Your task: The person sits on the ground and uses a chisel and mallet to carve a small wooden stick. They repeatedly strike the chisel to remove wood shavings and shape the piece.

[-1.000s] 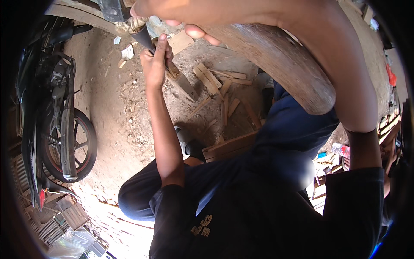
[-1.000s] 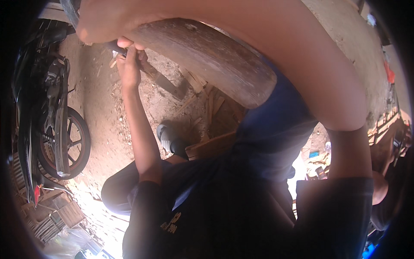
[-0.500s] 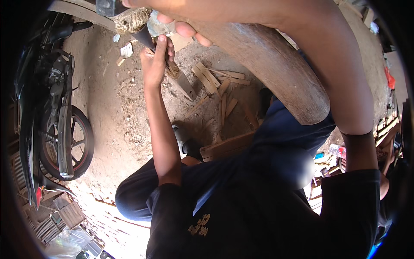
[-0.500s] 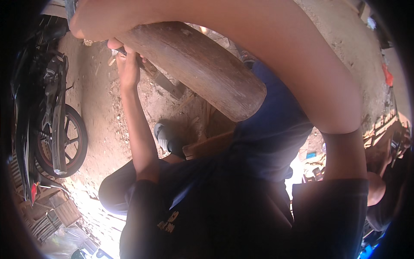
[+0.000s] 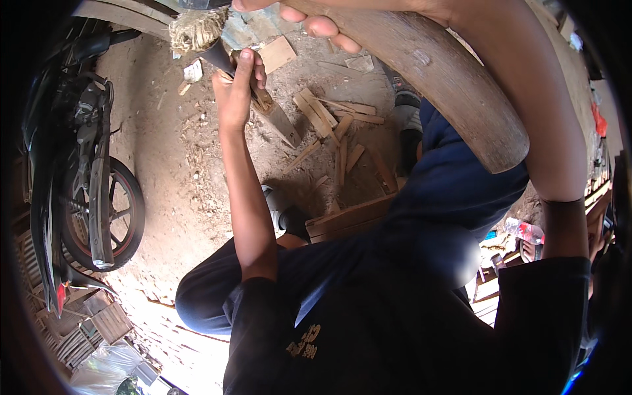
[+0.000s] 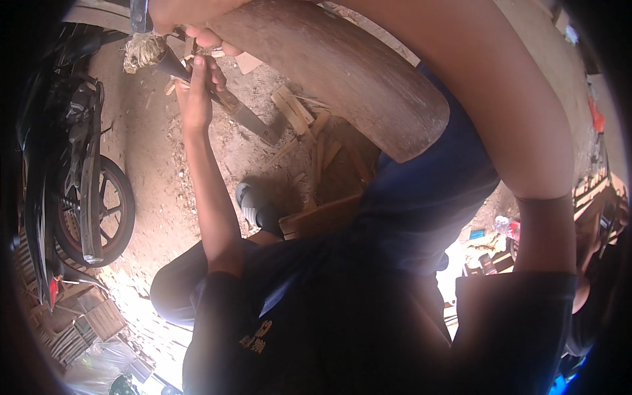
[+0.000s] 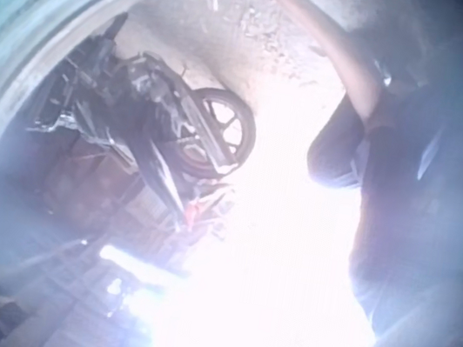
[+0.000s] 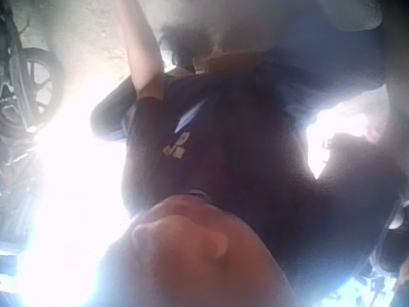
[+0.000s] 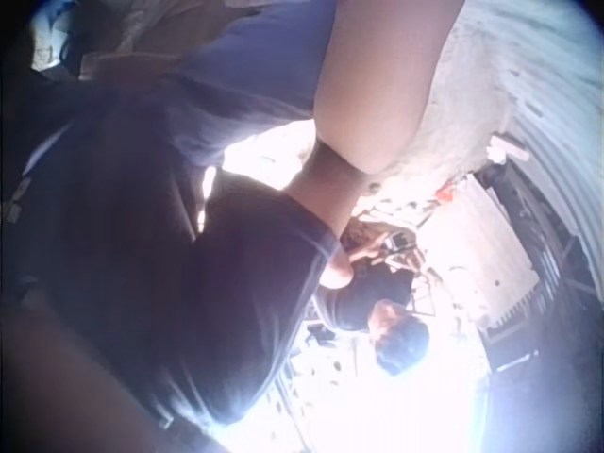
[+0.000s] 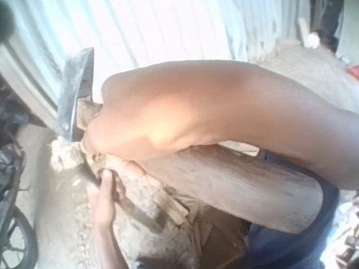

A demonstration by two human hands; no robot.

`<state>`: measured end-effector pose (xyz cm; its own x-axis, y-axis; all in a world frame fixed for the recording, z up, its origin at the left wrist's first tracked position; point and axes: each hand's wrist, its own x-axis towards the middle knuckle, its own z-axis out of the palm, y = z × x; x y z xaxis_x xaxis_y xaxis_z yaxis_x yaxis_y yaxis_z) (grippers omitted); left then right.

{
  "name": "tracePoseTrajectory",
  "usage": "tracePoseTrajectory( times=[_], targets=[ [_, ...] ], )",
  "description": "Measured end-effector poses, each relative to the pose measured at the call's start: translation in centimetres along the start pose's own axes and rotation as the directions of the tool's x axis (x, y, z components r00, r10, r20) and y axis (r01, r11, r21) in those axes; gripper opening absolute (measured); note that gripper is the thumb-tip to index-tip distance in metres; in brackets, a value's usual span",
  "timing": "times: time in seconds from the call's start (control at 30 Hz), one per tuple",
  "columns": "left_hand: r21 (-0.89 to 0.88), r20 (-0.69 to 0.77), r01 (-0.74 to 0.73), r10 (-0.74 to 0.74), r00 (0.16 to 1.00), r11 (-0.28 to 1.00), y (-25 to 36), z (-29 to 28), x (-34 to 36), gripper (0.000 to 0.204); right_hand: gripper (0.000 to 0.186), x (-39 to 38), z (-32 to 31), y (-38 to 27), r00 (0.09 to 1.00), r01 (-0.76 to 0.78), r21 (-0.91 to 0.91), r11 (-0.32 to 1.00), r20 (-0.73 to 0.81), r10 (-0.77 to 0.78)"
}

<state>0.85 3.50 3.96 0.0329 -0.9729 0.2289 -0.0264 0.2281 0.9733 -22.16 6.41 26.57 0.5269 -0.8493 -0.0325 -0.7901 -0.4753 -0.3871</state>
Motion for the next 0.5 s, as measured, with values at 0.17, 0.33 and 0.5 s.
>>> tracePoseTrajectory(
  times=[0.17,0.33,0.5],
  targets=[
    [-0.020,-0.002,0.008,-0.008,1.000,1.000,0.0,0.7,0.3,0.040,0.027,1.2,-1.3,-1.2,0.990,-0.103,-0.017,0.995,0.096,0.104],
    [-0.050,0.002,-0.007,0.007,1.000,0.999,-0.5,1.1,0.5,0.039,0.025,-0.4,0.9,0.2,0.994,0.100,0.078,0.992,-0.059,-0.096],
    [-0.054,0.005,0.015,-0.015,1.000,0.998,-0.4,1.4,0.7,0.036,0.025,0.3,2.0,0.9,0.989,0.147,0.151,0.977,-0.013,-0.147]
  ],
)
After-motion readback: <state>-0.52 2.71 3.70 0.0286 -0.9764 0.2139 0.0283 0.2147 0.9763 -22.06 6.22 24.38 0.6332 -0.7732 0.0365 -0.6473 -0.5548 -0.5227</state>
